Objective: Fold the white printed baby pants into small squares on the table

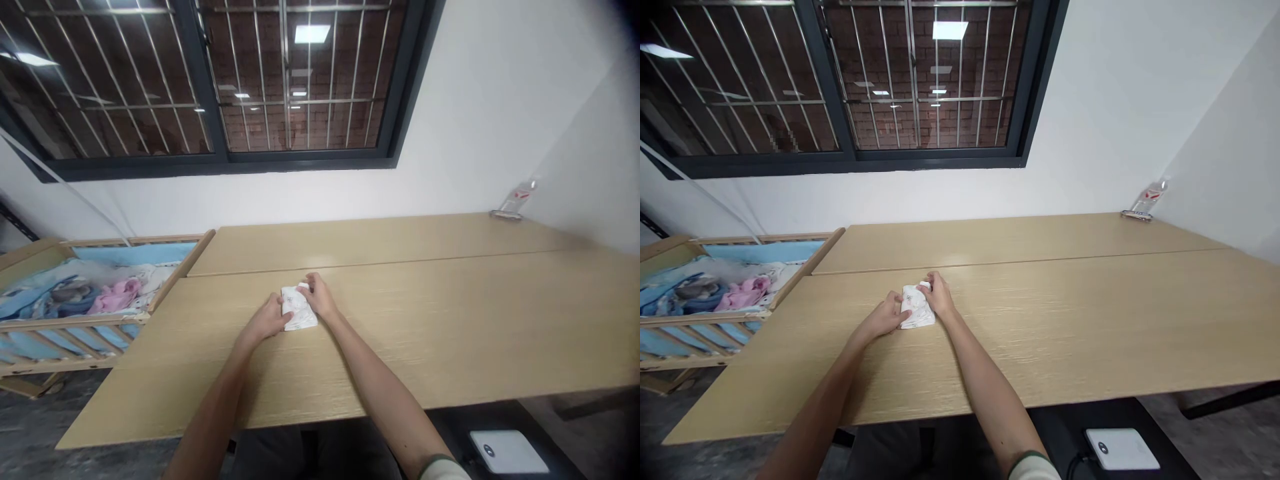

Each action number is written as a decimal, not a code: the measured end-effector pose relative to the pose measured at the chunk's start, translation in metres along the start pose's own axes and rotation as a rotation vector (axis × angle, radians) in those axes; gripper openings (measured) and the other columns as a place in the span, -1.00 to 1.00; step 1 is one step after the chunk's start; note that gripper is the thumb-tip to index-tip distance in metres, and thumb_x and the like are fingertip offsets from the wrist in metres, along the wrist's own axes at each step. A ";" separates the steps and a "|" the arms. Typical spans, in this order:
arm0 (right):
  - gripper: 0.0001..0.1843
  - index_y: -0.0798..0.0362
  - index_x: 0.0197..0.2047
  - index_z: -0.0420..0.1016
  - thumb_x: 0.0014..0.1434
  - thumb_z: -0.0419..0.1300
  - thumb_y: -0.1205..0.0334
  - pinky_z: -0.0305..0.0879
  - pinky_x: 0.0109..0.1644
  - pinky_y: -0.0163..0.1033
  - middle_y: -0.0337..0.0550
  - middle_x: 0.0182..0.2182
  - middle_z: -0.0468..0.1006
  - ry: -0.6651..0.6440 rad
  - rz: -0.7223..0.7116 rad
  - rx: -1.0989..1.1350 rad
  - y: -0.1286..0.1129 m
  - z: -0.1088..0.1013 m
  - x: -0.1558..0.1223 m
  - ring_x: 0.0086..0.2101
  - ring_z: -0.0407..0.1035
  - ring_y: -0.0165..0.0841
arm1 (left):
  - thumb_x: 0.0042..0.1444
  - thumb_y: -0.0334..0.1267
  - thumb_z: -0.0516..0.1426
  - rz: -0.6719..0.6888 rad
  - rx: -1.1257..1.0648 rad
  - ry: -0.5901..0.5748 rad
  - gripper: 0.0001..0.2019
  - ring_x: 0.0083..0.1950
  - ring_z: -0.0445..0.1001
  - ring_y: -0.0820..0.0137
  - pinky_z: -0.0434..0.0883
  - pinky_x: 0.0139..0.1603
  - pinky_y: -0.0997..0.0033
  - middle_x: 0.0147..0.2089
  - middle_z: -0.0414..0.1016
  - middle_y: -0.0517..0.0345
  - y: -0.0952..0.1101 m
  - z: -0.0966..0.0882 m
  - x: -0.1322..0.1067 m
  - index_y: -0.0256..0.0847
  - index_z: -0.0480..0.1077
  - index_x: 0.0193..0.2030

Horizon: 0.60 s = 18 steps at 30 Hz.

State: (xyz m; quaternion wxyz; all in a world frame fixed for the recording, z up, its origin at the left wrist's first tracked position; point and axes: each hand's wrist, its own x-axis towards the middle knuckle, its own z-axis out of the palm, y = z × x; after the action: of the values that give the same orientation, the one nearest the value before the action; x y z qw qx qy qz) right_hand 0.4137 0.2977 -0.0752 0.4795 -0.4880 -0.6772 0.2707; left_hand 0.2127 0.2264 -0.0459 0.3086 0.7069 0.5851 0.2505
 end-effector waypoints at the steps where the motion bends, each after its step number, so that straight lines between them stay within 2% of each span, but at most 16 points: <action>1: -0.60 0.05 0.07 0.36 0.22 0.23 0.09 0.41 0.10 -0.03 0.04 -0.06 0.58 0.009 -0.011 -0.005 -0.002 -0.002 0.000 -0.03 0.49 -0.20 | 0.22 -0.12 0.21 -0.001 0.041 0.036 -0.65 -0.47 0.50 0.36 0.35 -0.37 0.41 -0.43 0.51 0.26 0.003 -0.004 0.000 -0.19 0.24 0.04; 4: -0.66 0.06 0.10 0.39 0.34 0.08 0.08 0.36 0.19 0.02 0.12 0.05 0.55 0.071 -0.027 -0.029 -0.013 -0.011 -0.002 0.07 0.46 -0.17 | 0.33 -0.04 0.09 0.003 0.155 0.158 -0.66 -0.28 0.56 0.23 0.38 -0.21 0.32 -0.37 0.53 0.14 0.015 -0.015 -0.005 -0.20 0.27 0.11; 6: -0.62 0.04 0.14 0.40 0.40 0.02 0.04 0.33 0.23 0.03 0.10 0.10 0.53 0.089 -0.055 -0.038 -0.024 -0.019 -0.004 0.12 0.43 -0.16 | 0.39 -0.03 -0.04 0.023 0.213 0.207 -0.65 -0.17 0.57 0.18 0.39 -0.12 0.27 -0.28 0.57 0.04 0.027 -0.015 -0.016 -0.20 0.29 0.14; 9: -0.54 0.01 0.25 0.40 0.44 -0.04 -0.01 0.26 0.31 0.03 0.06 0.18 0.51 0.003 -0.160 -0.090 -0.044 -0.031 -0.011 0.19 0.37 -0.16 | 0.38 -0.02 -0.04 0.078 0.301 0.237 -0.59 0.09 0.51 0.08 0.37 0.10 0.15 -0.01 0.56 -0.18 0.046 0.007 -0.041 -0.27 0.35 0.15; 13: -0.44 0.02 0.38 0.32 0.49 -0.11 -0.03 0.00 0.47 0.08 0.03 0.34 0.36 -0.300 -0.399 -0.232 -0.065 -0.042 -0.026 0.36 0.16 -0.17 | 0.36 -0.02 -0.02 0.156 0.541 0.345 -0.41 0.39 0.26 -0.05 0.27 0.32 -0.01 0.35 0.31 -0.36 0.057 0.060 -0.072 -0.42 0.22 0.37; 16: -0.42 -0.03 0.45 0.23 0.49 -0.11 -0.06 -0.19 0.53 0.04 -0.10 0.43 0.21 -0.612 -0.530 -0.278 -0.072 -0.046 -0.038 0.44 -0.03 -0.23 | 0.39 -0.03 -0.05 0.132 0.619 0.345 -0.40 0.47 0.13 -0.08 0.28 0.31 -0.05 0.41 0.25 -0.39 0.054 0.089 -0.081 -0.44 0.20 0.40; 18: -0.42 -0.08 0.46 0.22 0.49 -0.09 -0.07 -0.23 0.54 -0.02 -0.18 0.45 0.17 -0.782 -0.546 -0.270 -0.071 -0.046 -0.042 0.45 -0.07 -0.26 | 0.39 -0.02 -0.04 0.120 0.635 0.312 -0.41 0.49 0.10 -0.11 0.28 0.30 -0.08 0.43 0.22 -0.40 0.050 0.097 -0.081 -0.41 0.25 0.39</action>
State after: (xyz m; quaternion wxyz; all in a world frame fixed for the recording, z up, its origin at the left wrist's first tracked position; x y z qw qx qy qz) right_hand 0.4297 0.2278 -0.0142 0.1751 -0.2124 -0.9386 0.2079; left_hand 0.2997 0.1266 -0.0752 -0.0347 0.7540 0.6311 0.1789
